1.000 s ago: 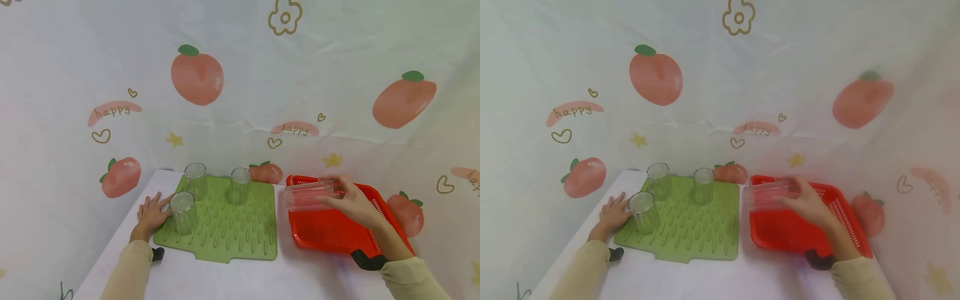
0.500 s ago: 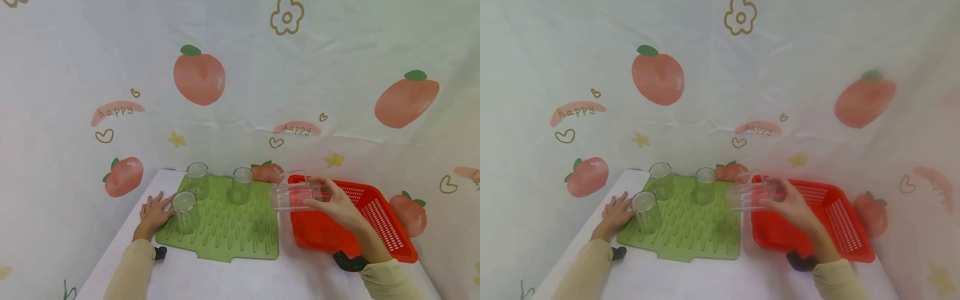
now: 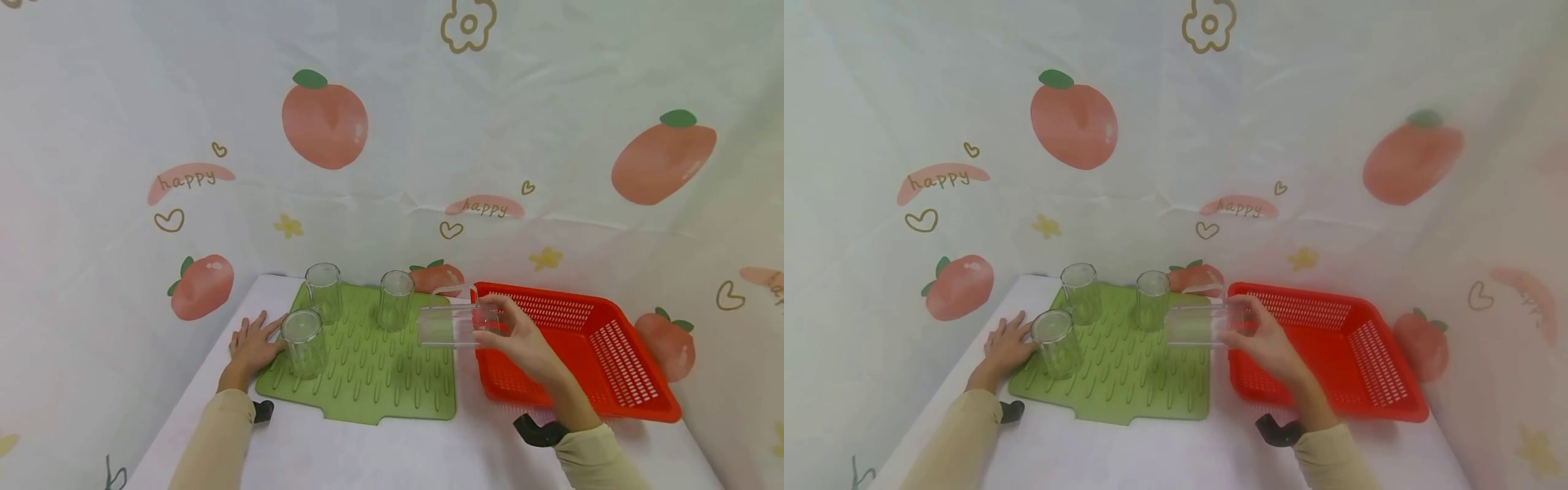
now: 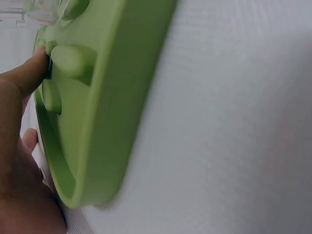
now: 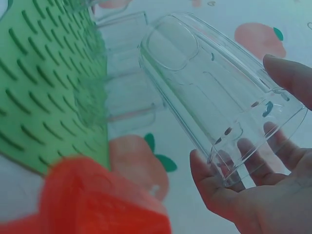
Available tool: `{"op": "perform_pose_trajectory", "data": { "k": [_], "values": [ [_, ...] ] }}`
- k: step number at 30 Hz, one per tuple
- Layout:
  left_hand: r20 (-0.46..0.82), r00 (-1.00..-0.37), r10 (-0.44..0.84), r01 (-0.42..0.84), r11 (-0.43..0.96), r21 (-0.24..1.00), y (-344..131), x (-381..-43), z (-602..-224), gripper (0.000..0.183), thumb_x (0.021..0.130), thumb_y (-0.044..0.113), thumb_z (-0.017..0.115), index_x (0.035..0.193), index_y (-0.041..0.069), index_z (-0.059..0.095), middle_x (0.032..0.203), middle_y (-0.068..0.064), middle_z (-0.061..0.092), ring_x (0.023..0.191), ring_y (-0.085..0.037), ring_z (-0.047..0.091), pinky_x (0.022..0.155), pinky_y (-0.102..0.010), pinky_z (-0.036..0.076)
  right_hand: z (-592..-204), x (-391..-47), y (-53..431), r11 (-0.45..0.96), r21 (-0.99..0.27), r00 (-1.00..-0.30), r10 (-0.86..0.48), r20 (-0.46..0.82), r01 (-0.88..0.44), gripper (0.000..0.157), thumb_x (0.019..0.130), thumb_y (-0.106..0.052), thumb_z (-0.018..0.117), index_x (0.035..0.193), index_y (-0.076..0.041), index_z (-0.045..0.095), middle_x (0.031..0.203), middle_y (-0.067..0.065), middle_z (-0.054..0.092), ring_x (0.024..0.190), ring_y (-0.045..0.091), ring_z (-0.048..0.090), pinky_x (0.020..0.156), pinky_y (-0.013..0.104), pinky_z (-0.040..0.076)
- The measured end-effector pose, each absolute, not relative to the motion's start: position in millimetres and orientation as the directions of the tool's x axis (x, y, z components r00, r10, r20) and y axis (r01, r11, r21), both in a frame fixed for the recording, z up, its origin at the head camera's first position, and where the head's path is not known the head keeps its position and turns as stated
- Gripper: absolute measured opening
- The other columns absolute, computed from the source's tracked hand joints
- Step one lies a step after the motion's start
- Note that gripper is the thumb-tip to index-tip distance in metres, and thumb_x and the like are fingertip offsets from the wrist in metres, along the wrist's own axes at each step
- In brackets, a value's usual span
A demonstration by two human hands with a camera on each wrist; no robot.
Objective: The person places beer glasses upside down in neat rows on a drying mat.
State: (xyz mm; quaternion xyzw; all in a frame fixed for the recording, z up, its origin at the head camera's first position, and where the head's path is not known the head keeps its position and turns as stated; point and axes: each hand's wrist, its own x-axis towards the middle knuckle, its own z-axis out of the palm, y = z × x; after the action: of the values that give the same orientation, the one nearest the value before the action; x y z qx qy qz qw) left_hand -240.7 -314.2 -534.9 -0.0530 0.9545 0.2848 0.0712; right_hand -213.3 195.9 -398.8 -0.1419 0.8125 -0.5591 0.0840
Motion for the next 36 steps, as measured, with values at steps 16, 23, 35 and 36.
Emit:
{"op": "perform_pose_trajectory", "data": {
  "k": [16,23,35,36],
  "values": [
    [-0.168,-0.984,-0.059,-0.143,0.824,0.549,-317.9,-241.8,-541.7,0.064,0.097,0.037,0.052,0.158,0.019,0.039,0.170,-0.025,0.007,0.153,-0.058,-0.012,0.118,-0.076,-0.006,-445.2,-212.6,149.7,0.182,-0.981,-0.933,-0.359,-0.002,-0.069,0.064,0.097,-0.019,0.069,0.150,-0.010,0.033,0.148,0.019,0.044,0.134,0.039,0.048,0.097,0.032,0.054],
    [-0.189,-0.980,-0.061,-0.155,0.832,0.533,-315.8,-239.6,-535.8,0.064,0.099,0.035,0.054,0.158,0.018,0.038,0.170,-0.025,0.008,0.152,-0.059,-0.010,0.119,-0.076,-0.003,-453.8,-210.2,128.7,0.154,-0.984,-0.929,-0.368,0.031,-0.094,0.062,0.097,-0.015,0.068,0.148,-0.008,0.034,0.151,0.018,0.042,0.137,0.040,0.043,0.097,0.030,0.054],
    [-0.169,-0.984,-0.051,-0.141,0.807,0.574,-328.0,-245.3,-524.3,0.058,0.105,0.041,0.049,0.156,0.012,0.043,0.165,-0.029,0.025,0.150,-0.062,0.010,0.113,-0.081,0.017,-459.2,-208.5,109.0,0.075,-0.996,-0.942,-0.335,0.018,-0.046,0.060,0.097,-0.011,0.067,0.149,-0.008,0.036,0.155,0.016,0.038,0.142,0.044,0.038,0.101,0.034,0.052],
    [-0.180,-0.982,-0.056,-0.155,0.783,0.603,-330.0,-245.3,-521.2,0.060,0.106,0.042,0.049,0.156,0.011,0.041,0.164,-0.030,0.025,0.150,-0.061,0.011,0.114,-0.079,0.018,-460.3,-208.8,107.5,0.068,-0.996,-0.941,-0.337,0.023,-0.049,0.060,0.097,-0.010,0.067,0.148,-0.007,0.036,0.154,0.017,0.038,0.141,0.045,0.038,0.100,0.034,0.052]
  ]
}}
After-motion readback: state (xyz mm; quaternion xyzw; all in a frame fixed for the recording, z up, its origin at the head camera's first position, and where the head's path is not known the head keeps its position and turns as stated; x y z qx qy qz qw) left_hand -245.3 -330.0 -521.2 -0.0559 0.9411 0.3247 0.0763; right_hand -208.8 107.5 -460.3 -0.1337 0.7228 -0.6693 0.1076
